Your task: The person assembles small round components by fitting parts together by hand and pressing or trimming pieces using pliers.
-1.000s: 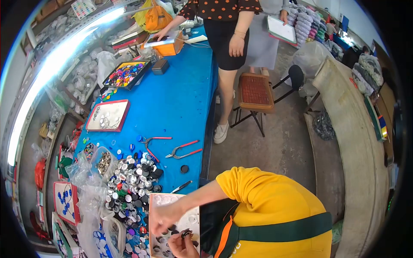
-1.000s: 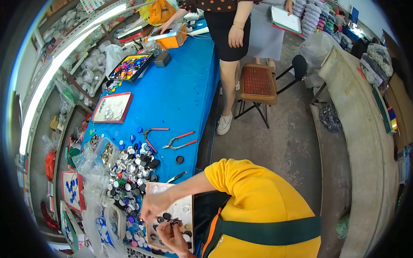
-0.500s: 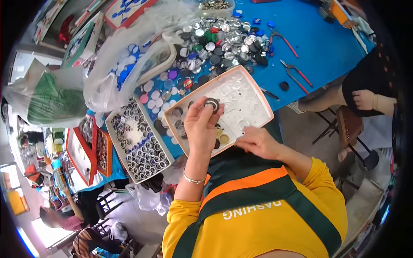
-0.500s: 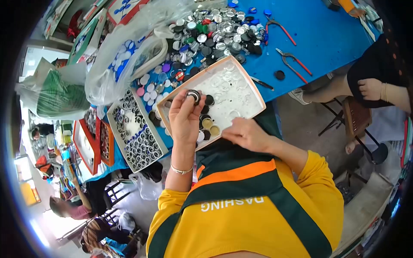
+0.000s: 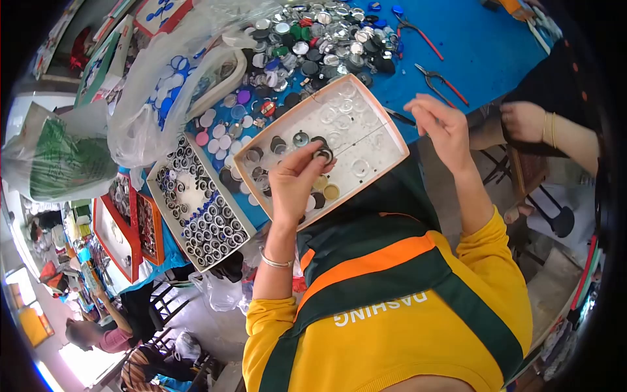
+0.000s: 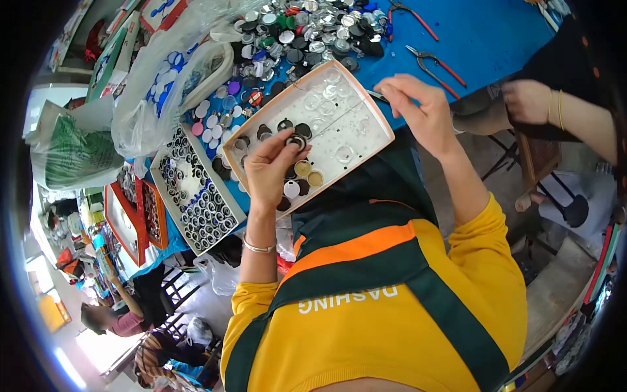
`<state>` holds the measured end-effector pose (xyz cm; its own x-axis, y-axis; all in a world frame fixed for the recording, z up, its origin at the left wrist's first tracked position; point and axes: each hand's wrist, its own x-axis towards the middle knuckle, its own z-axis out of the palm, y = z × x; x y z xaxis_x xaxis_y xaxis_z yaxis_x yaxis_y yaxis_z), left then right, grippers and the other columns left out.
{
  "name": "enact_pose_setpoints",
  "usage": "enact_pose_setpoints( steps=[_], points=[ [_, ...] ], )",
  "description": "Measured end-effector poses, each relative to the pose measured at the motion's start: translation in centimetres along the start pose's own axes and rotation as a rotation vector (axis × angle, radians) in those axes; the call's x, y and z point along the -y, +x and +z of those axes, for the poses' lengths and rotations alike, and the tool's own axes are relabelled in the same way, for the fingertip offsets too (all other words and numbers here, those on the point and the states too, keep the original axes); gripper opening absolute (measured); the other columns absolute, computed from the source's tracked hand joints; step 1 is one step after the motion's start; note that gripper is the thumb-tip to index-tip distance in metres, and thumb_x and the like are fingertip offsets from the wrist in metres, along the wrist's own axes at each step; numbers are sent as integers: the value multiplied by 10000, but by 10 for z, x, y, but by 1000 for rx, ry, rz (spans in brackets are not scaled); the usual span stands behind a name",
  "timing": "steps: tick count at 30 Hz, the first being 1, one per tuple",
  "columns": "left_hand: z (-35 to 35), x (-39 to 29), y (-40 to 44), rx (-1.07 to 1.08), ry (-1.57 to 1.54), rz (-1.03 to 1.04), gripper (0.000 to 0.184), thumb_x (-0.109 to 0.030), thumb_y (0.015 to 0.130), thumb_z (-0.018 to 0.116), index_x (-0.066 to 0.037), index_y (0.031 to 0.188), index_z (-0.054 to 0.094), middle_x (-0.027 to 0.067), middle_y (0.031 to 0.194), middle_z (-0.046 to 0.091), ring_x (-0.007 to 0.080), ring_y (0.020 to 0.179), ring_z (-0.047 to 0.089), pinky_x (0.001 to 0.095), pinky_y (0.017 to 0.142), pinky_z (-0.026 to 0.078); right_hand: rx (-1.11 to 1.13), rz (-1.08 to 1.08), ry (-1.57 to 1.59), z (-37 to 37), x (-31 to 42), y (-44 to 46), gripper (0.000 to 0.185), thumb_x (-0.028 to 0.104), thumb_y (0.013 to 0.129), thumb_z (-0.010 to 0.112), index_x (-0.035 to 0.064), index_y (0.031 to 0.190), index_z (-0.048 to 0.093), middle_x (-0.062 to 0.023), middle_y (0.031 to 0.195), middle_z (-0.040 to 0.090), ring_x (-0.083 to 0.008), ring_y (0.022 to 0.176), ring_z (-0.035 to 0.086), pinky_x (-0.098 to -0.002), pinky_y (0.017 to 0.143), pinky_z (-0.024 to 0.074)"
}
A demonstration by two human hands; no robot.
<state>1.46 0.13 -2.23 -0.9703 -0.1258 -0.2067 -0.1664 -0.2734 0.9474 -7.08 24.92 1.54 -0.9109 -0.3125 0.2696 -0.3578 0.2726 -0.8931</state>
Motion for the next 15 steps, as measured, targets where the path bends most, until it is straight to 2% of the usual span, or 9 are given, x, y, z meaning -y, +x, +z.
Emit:
enact_pose_setpoints(
  steps=[3,4,8,11,13,15],
  points=[
    [10,5,-4,5,42,75,232,79,836,538,63,1065,577,153,957,636,238,830,654,280,732,555,-30,-102,-63,-4,0,9,122,83,869,563,-11,905,632,-34,711,551,-83,571,497,-221,524,399],
    [10,3,-3,-61,-50,63,223,56,840,548,55,1061,575,142,932,639,222,809,657,269,713,552,-21,-105,-63,-5,0,11,121,82,869,566,-14,903,632,-34,719,561,-82,578,504,-220,527,401],
    [4,-6,-4,-20,-251,-63,202,19,838,568,41,1038,580,114,860,635,200,758,653,257,677,544,-40,-89,-104,-2,-9,17,114,69,838,599,-10,908,644,-58,729,597,-111,592,537,-236,537,416],
    [14,2,-14,120,-14,-122,197,33,838,556,44,1034,577,107,854,631,192,743,649,252,672,533,-100,-324,-192,9,-15,36,122,65,796,633,23,907,662,-75,714,604,-150,618,568,-246,550,433],
    [29,2,-25,201,90,-151,181,57,840,537,49,1020,542,94,867,614,152,758,615,234,676,497,-41,-378,-189,30,-8,45,130,79,762,663,71,891,676,-78,697,606,-185,658,585,-274,583,451],
    [37,7,-41,251,252,-36,159,80,839,523,24,978,471,96,916,596,136,803,590,227,694,480,92,-431,-29,63,-5,49,108,110,773,665,72,874,668,-47,776,650,-187,722,587,-335,855,436]
  ],
)
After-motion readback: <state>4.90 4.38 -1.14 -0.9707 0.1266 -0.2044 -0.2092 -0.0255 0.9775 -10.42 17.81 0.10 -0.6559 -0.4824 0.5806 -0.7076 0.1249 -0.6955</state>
